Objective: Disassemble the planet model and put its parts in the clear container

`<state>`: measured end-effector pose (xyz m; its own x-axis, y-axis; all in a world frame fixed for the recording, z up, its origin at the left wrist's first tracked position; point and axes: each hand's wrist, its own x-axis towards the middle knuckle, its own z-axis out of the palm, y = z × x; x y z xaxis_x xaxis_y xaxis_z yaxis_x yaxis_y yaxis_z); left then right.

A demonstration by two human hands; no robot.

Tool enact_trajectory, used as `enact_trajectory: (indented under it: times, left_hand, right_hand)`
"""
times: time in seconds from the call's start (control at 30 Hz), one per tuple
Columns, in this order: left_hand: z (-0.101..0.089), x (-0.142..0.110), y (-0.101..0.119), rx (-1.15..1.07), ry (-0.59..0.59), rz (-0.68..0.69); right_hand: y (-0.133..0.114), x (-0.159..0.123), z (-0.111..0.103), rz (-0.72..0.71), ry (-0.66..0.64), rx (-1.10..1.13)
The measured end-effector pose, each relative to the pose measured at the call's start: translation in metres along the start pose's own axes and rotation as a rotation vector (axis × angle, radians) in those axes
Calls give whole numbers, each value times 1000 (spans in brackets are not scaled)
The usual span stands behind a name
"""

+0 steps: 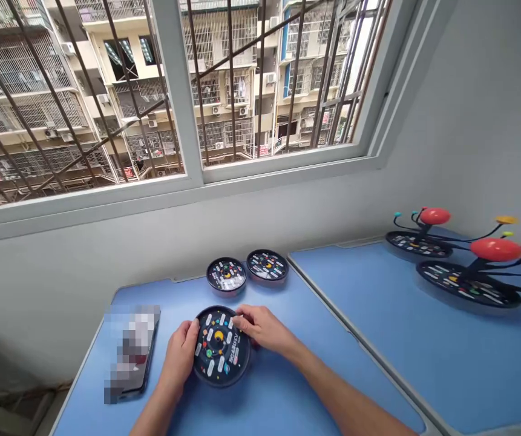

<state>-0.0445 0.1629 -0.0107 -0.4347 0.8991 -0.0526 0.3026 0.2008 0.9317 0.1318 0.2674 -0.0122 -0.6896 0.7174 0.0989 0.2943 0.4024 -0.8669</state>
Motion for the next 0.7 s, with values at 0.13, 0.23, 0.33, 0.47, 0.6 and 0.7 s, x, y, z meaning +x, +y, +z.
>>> enact_trajectory:
  times: [0.13, 0.23, 0.33, 0.47, 0.6, 0.7]
  left_hand:
    - [4, 0, -3, -157, -32, -24]
    - [6, 0, -2, -208, -38, -35]
    - [8, 0, 2, -268, -56, -40]
    - [10, -6, 5, -306, -23, -38]
    - [5, -4, 16, -293, 63, -17]
    - [-4, 14, 37, -249, 145, 3]
  right_hand:
    - [2, 3, 3, 40, -14, 141]
    - [4, 8, 9, 83, 34, 219]
    - [4, 9, 13, 110, 69, 261]
    - [1, 10, 18, 116, 110, 283]
    - [0, 13, 14, 67, 209, 273]
    - [2, 13, 4, 34, 346, 260]
